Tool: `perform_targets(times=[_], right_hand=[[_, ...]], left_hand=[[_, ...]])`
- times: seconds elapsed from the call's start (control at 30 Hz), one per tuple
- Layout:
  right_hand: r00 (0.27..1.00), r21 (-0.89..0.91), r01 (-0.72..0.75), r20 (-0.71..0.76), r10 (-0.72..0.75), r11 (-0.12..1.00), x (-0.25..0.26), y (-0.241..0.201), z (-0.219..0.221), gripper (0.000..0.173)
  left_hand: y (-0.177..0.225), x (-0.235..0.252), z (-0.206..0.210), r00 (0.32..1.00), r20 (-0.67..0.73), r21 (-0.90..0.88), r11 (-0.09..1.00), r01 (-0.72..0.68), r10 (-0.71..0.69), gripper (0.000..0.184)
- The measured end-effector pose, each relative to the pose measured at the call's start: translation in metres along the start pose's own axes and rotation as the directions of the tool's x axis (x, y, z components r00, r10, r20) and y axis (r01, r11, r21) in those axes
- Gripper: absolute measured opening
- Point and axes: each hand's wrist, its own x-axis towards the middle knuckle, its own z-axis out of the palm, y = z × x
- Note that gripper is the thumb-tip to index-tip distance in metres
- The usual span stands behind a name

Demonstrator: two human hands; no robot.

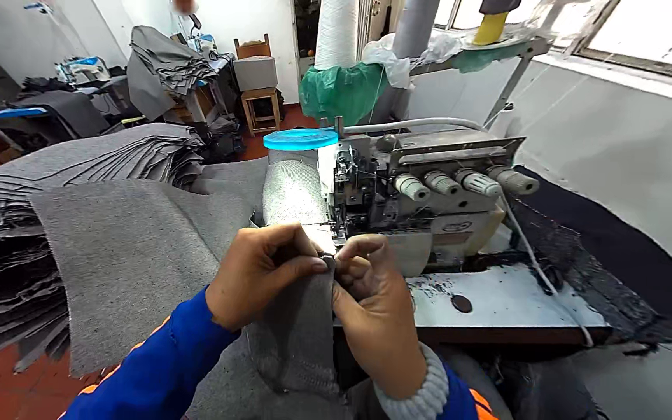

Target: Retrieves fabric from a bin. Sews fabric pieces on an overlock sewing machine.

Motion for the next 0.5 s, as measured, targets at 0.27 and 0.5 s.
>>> perform_targets(times=[0.27,0.5], right_hand=[[0.933,0.052,-0.255,0.277,0.231,0.966,-0.05,0.025,0.001,0.022],[0.891,-0.197,-0.265,0.324,0.318,0.944,-0.087,0.043,-0.023,0.031]], left_hand=[[-0.015,0.017,0.004,0.993,-0.079,0.247,0.967,-0.069,0.091,0.022],[-0.047,-0.015,0.049,0.973,-0.081,0.734,0.673,-0.087,0.215,0.019]])
